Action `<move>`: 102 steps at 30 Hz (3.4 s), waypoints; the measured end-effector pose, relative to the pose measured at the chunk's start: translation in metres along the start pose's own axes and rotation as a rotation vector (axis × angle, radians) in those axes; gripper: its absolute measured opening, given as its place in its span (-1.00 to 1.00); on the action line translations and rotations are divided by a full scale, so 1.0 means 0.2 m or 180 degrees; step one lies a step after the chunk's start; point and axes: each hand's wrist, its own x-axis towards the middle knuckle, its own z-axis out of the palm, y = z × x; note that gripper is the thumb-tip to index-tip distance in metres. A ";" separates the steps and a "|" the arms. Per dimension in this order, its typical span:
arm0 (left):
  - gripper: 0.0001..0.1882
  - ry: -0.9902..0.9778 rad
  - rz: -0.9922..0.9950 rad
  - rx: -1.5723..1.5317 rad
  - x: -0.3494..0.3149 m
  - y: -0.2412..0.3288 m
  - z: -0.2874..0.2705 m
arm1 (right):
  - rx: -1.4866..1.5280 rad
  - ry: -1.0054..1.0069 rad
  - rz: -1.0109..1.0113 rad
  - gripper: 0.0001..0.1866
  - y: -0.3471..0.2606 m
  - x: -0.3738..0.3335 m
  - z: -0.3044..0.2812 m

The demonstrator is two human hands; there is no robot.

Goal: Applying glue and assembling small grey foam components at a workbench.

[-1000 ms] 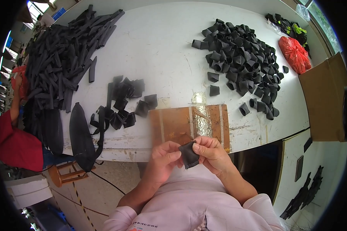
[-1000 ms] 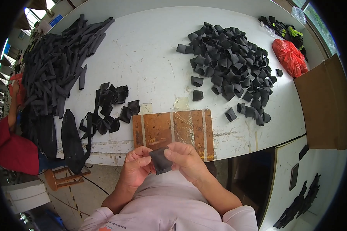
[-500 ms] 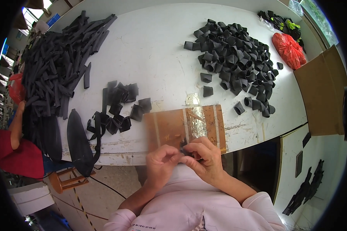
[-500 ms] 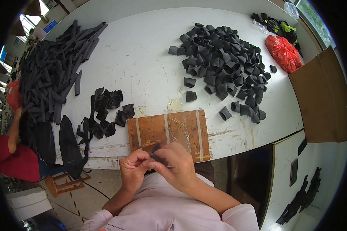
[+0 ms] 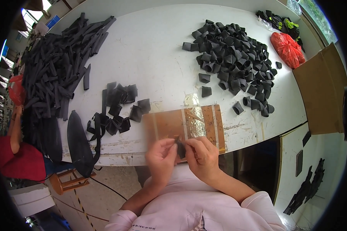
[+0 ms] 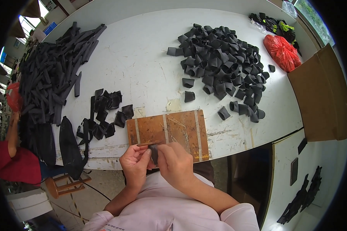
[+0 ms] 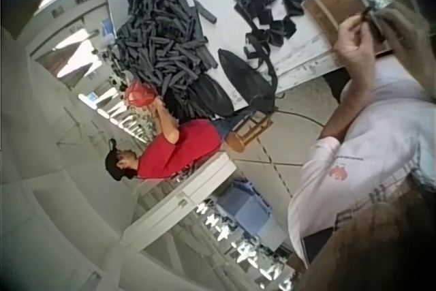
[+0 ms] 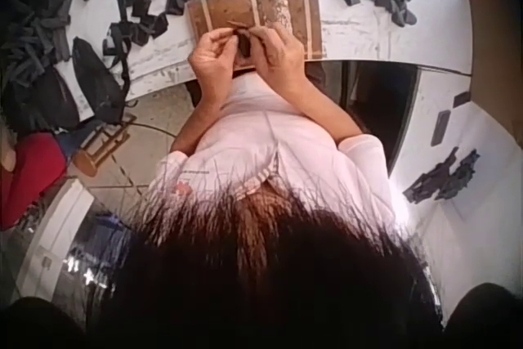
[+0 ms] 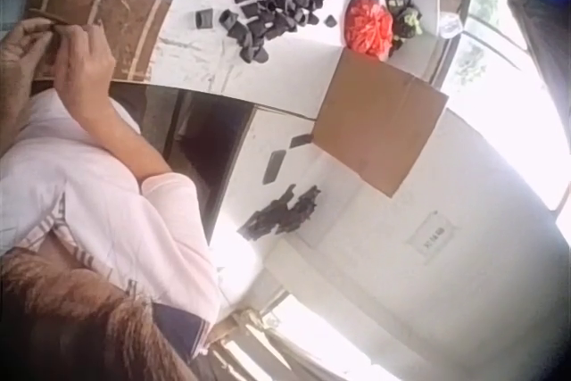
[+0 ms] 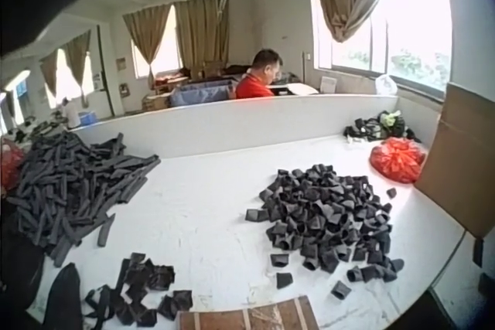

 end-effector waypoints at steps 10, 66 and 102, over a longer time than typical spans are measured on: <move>-0.94 -0.0668 -0.0219 -0.0344 0.00 -0.05 -0.03 | 0.0720 -0.0365 0.0691 -0.90 0.01 0.00 -0.02; -0.86 -0.0720 0.1123 -0.1405 0.11 0.28 -0.01 | 0.0546 0.0202 -0.1116 -0.67 -0.14 0.24 -0.14; -0.88 0.0535 0.1790 0.2343 0.67 -0.20 -0.29 | 0.1308 -0.1735 0.1206 -0.79 0.04 0.01 -0.06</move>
